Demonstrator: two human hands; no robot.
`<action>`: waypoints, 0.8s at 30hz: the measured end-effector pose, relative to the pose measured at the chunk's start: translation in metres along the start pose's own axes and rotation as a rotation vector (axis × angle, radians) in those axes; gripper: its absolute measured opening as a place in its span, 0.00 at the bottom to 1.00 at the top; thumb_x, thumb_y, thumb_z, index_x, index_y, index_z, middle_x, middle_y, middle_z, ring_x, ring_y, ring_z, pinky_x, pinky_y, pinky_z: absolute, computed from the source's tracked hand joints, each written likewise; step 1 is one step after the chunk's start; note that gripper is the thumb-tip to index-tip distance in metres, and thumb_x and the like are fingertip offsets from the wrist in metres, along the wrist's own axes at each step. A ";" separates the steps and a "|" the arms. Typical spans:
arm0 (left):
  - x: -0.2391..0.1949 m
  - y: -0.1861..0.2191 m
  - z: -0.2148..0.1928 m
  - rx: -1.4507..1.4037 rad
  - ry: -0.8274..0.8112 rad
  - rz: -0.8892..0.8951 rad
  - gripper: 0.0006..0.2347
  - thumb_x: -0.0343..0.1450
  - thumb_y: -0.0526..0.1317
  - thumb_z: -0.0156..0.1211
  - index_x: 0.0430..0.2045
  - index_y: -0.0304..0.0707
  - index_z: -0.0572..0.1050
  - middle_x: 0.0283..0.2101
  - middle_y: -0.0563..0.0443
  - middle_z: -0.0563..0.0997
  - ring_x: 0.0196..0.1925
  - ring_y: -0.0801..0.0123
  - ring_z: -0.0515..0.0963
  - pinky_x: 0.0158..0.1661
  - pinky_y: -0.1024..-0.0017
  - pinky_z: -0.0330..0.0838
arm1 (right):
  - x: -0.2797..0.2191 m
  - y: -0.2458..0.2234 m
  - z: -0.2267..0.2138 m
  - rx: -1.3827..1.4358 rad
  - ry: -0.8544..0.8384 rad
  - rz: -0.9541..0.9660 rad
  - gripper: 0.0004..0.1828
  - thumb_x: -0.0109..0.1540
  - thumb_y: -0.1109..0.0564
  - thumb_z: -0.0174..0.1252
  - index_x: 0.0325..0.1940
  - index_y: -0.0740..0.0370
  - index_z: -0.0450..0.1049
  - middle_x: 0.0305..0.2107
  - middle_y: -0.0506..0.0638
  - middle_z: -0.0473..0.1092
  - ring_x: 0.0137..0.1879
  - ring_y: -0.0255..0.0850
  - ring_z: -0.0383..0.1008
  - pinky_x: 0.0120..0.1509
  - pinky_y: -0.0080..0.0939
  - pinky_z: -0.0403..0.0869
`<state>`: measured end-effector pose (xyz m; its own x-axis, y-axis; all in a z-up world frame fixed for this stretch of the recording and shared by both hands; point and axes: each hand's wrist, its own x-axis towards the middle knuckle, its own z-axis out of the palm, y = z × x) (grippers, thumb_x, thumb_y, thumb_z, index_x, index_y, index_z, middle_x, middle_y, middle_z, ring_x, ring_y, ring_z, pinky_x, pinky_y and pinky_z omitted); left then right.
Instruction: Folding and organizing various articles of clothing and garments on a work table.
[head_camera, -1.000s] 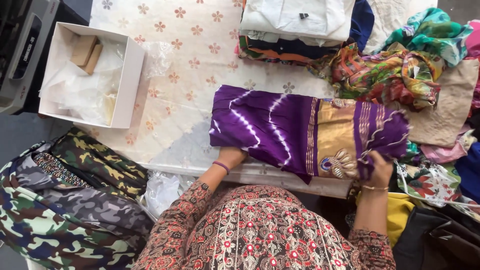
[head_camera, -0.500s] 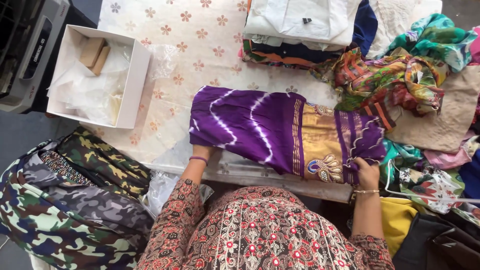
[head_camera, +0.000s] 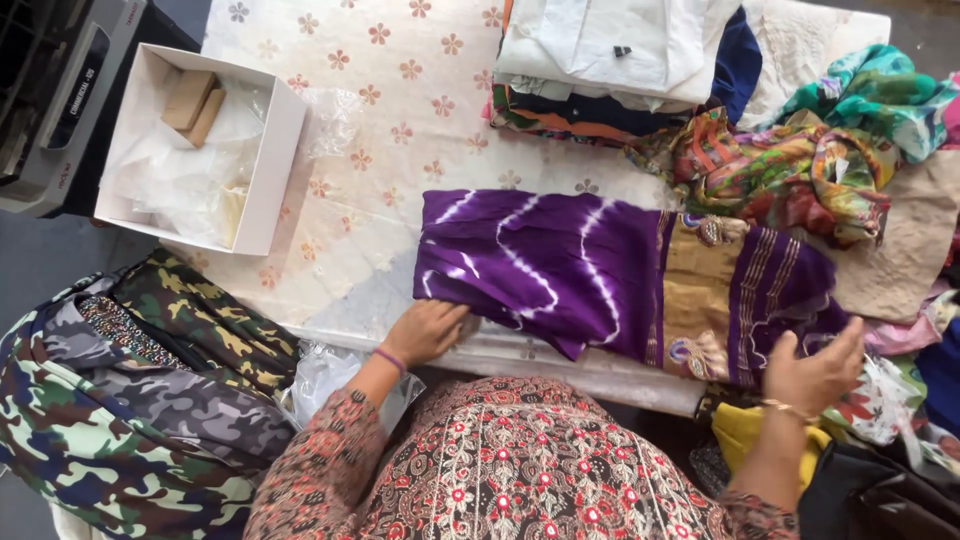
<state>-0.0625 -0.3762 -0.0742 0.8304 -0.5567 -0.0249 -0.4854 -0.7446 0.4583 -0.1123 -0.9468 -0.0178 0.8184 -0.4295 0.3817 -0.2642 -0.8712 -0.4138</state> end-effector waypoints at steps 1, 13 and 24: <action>-0.001 0.003 -0.010 -0.031 0.149 0.106 0.12 0.79 0.44 0.47 0.46 0.36 0.75 0.42 0.45 0.80 0.42 0.59 0.80 0.49 0.61 0.74 | -0.002 -0.027 -0.003 -0.205 0.089 -0.168 0.35 0.60 0.60 0.68 0.69 0.72 0.65 0.60 0.66 0.69 0.69 0.62 0.68 0.74 0.56 0.63; 0.127 -0.128 0.024 -0.412 0.405 -0.671 0.20 0.73 0.51 0.60 0.48 0.30 0.75 0.43 0.31 0.82 0.47 0.41 0.82 0.46 0.55 0.75 | -0.088 -0.284 0.141 0.216 -0.896 -1.070 0.41 0.61 0.34 0.59 0.75 0.46 0.59 0.74 0.52 0.42 0.80 0.54 0.38 0.75 0.71 0.35; 0.079 -0.040 0.002 -0.236 0.478 -0.898 0.34 0.69 0.63 0.59 0.55 0.28 0.66 0.42 0.27 0.81 0.41 0.36 0.81 0.40 0.50 0.74 | -0.077 -0.246 0.127 0.291 -0.937 -0.957 0.41 0.65 0.30 0.53 0.78 0.46 0.60 0.77 0.52 0.50 0.83 0.48 0.45 0.82 0.67 0.34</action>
<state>0.0220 -0.3911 -0.0963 0.9060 0.4082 -0.1119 0.3873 -0.6930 0.6081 -0.0453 -0.6689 -0.0501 0.6851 0.7276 -0.0343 0.6149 -0.6030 -0.5082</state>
